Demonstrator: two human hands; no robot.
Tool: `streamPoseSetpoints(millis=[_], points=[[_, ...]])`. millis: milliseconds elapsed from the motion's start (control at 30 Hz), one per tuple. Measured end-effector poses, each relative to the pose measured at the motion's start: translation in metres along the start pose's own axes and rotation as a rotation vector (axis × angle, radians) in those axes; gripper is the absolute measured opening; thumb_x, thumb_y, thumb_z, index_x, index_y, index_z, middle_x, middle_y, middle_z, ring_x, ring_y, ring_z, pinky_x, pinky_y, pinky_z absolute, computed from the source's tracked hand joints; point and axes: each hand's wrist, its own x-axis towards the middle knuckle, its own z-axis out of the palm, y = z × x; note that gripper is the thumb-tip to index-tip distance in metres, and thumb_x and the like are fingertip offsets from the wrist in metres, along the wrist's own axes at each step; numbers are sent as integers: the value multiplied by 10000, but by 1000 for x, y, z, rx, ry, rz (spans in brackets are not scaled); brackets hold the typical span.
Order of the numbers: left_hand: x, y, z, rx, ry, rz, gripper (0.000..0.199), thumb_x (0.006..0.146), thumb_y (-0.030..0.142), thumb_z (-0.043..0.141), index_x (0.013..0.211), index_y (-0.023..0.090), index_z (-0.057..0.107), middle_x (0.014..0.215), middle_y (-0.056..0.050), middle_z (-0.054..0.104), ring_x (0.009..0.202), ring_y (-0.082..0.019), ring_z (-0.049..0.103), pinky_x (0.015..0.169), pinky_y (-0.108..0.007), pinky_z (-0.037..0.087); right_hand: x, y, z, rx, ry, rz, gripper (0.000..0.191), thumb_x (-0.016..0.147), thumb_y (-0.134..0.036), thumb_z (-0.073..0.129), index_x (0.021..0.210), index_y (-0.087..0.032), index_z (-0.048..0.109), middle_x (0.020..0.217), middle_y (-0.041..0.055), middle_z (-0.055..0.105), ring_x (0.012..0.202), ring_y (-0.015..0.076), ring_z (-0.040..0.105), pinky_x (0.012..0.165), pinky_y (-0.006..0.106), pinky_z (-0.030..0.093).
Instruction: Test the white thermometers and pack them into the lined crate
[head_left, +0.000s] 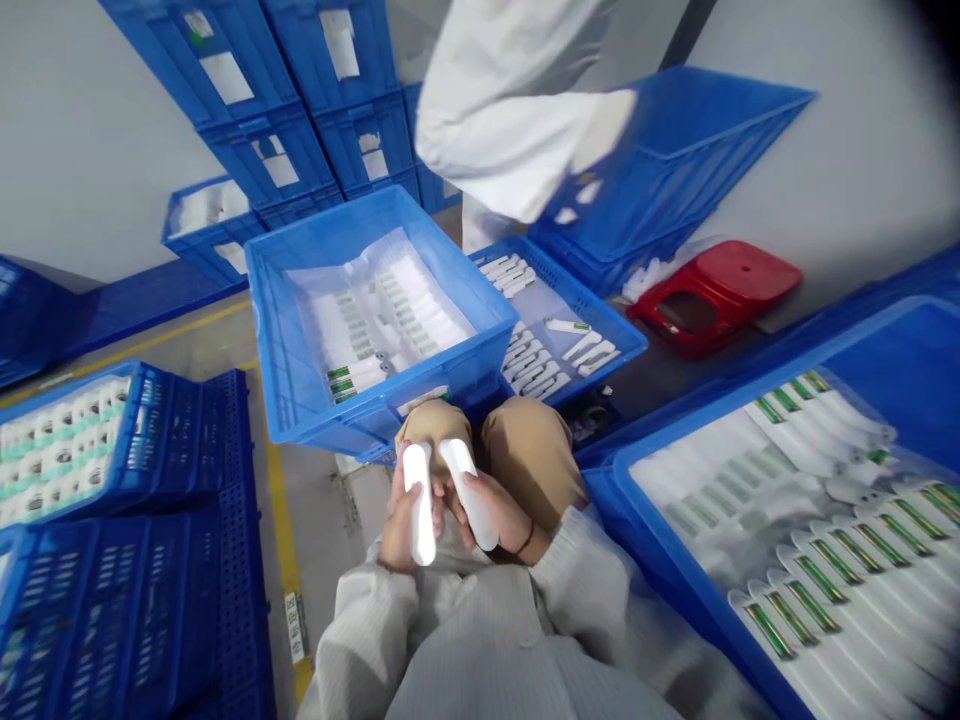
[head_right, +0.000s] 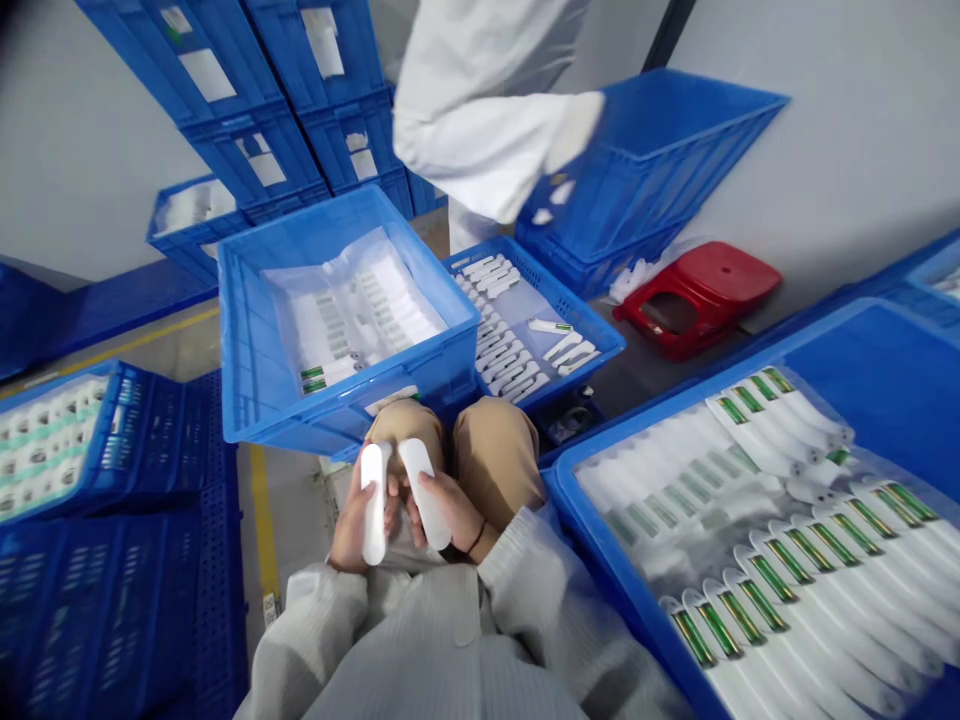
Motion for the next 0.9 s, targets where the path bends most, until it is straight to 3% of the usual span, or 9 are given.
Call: streamPoseSetpoints(millis=[200,567,900], points=[[-2,0,-16,-17,20,-3,852,801,381,640,1471,340,115,749,25,575,415,-71,452,327,-155,376,6,-1,3,19,54,-4,418,749,-600,609,831,-198,531,495,-64,557,291,101,476,271,197,323],[-1,-2,-13,-31,34,-35,886,772,403,662,1466,286,124,725,28,554,419,-83,460,318,-171,389,5,2,-5,4,21,42,402,764,-601,555,876,-216,526,507,-72,545,291,106,468,285,207,314],[-1,-2,-16,-107,59,-29,854,743,373,695,1423,259,190,708,34,531,398,-67,428,293,-152,358,2,0,-8,136,-25,60,374,769,-542,573,887,-190,527,505,-70,525,284,85,420,272,190,268]])
